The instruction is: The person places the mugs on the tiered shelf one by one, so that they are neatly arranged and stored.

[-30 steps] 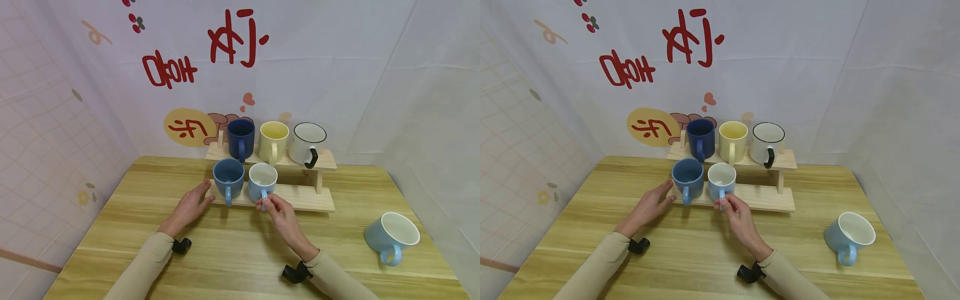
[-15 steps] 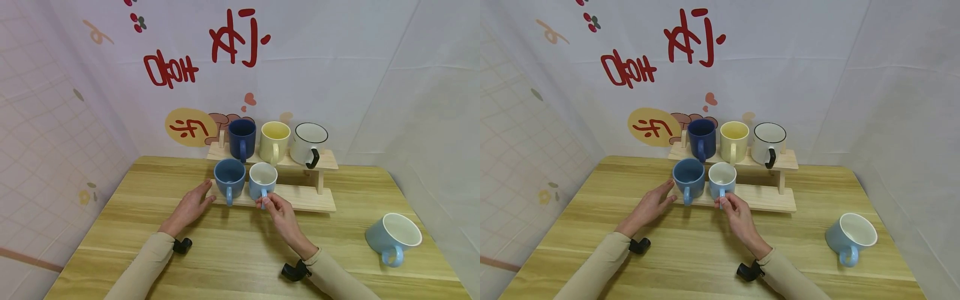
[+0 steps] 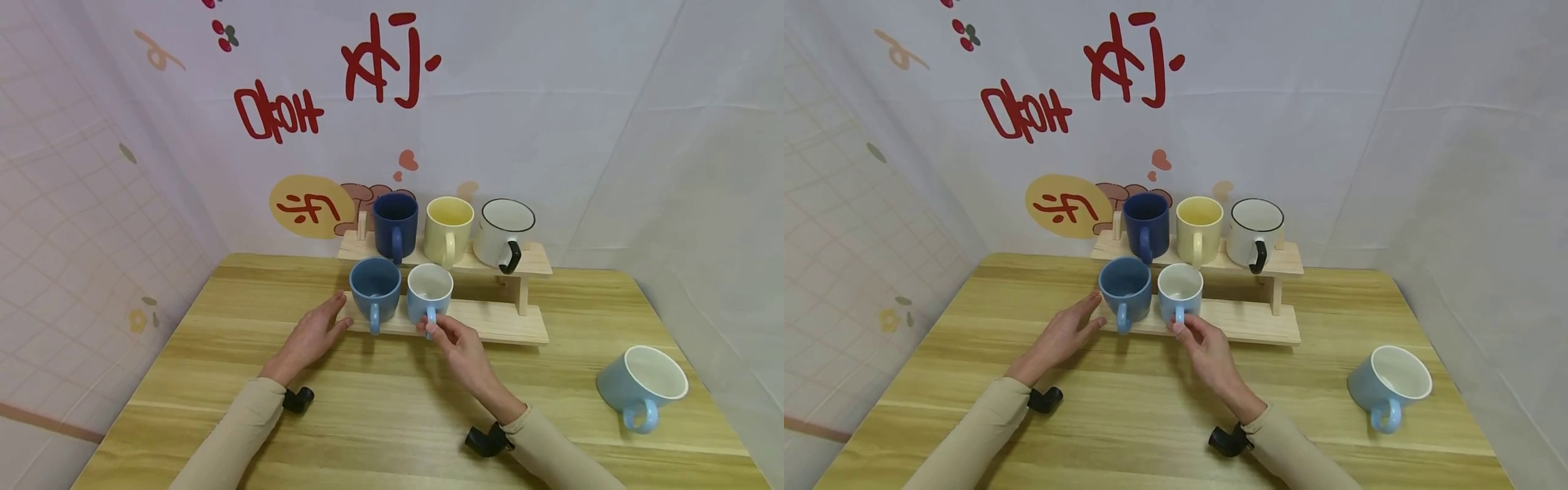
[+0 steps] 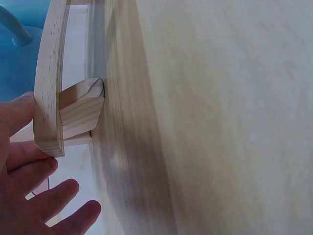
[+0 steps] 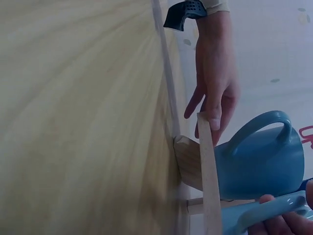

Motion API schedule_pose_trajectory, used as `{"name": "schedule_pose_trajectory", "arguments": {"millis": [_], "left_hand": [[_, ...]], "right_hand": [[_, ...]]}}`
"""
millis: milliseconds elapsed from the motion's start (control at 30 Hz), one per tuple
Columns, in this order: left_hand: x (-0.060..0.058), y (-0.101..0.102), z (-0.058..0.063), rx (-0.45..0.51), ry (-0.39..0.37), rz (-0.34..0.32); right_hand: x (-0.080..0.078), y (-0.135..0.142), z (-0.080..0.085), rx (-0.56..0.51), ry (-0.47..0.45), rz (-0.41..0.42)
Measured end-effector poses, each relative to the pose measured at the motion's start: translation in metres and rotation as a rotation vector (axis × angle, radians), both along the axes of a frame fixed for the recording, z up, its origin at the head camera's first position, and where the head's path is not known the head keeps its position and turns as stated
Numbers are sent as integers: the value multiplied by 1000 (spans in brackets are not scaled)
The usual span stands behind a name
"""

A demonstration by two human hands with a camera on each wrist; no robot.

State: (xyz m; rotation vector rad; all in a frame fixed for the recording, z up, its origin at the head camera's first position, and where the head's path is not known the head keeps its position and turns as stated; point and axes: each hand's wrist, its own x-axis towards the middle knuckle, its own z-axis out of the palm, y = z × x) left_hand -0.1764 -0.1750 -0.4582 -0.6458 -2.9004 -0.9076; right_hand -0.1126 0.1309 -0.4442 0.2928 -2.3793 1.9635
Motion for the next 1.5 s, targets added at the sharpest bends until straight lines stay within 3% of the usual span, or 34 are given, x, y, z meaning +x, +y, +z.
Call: {"name": "schedule_pose_trajectory", "arguments": {"millis": [133, 367, 800, 1100, 1333, 1500], "left_hand": [[0, -1, -2, -3, -5, 5], [2, -4, -3, -9, -22, 22], [5, -6, 1, -32, -18, 31], [4, -2, 7, -60, -15, 17], [-1, 3, 8, -82, -34, 15], [-1, 3, 7, -75, -56, 27]], "right_hand": [[7, 4, -2, 36, -7, 6], [20, 22, -1, 94, 94, -10], [50, 86, 28, 355, 241, -127], [81, 139, 47, 482, 189, -256], [105, 190, 56, 487, 120, -330], [116, 220, 51, 470, 64, -390]]}}
